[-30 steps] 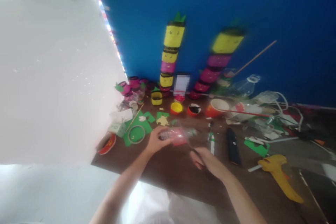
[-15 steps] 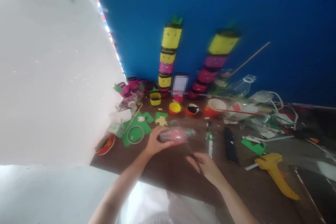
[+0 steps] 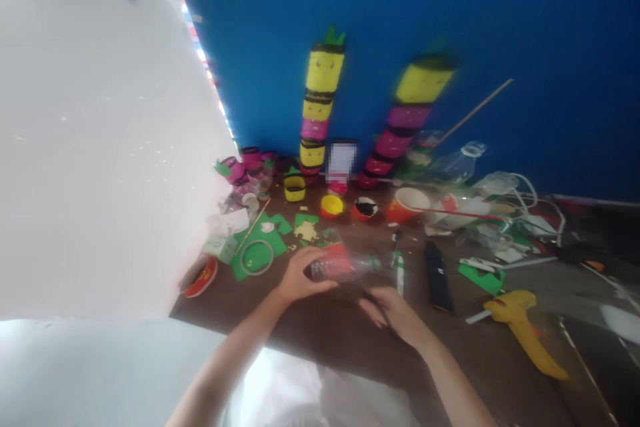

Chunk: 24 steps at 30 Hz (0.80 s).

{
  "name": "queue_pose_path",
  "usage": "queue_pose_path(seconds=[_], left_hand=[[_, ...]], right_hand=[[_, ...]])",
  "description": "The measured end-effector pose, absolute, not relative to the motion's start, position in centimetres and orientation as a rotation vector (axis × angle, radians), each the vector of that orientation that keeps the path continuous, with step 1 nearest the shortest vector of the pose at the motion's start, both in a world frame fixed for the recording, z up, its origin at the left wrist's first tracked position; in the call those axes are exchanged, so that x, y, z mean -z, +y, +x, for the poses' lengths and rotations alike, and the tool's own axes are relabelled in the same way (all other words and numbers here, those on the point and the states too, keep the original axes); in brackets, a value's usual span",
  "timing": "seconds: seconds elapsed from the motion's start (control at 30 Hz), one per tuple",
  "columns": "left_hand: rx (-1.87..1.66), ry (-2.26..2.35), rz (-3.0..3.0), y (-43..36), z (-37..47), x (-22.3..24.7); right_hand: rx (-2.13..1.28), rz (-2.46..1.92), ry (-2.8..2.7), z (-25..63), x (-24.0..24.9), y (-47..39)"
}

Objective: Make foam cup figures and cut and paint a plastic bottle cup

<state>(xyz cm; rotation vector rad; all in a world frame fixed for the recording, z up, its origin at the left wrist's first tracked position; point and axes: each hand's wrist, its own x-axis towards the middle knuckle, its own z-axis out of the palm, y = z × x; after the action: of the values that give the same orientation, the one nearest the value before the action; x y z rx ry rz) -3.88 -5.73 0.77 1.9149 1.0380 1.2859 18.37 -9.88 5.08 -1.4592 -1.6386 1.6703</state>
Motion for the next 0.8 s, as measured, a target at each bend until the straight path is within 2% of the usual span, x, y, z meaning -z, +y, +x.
queue_pose_path(seconds=[0.5,0.63,0.8], left_hand=[[-1.231,1.081,2.009,-4.7,-5.3,-0.7],[-1.325,1.102,1.892,-4.5,-5.3,-0.7],[-1.453,1.072,1.628,-4.2,-5.1,-0.6]], right_hand=[[-1.37,-1.682,-1.463,20.5,-4.6,-9.6],[-1.208,-1.736,-1.36,21.9,-4.4,-9.1],[-1.183,-1.676,-1.395,19.9,-3.6,-10.0]])
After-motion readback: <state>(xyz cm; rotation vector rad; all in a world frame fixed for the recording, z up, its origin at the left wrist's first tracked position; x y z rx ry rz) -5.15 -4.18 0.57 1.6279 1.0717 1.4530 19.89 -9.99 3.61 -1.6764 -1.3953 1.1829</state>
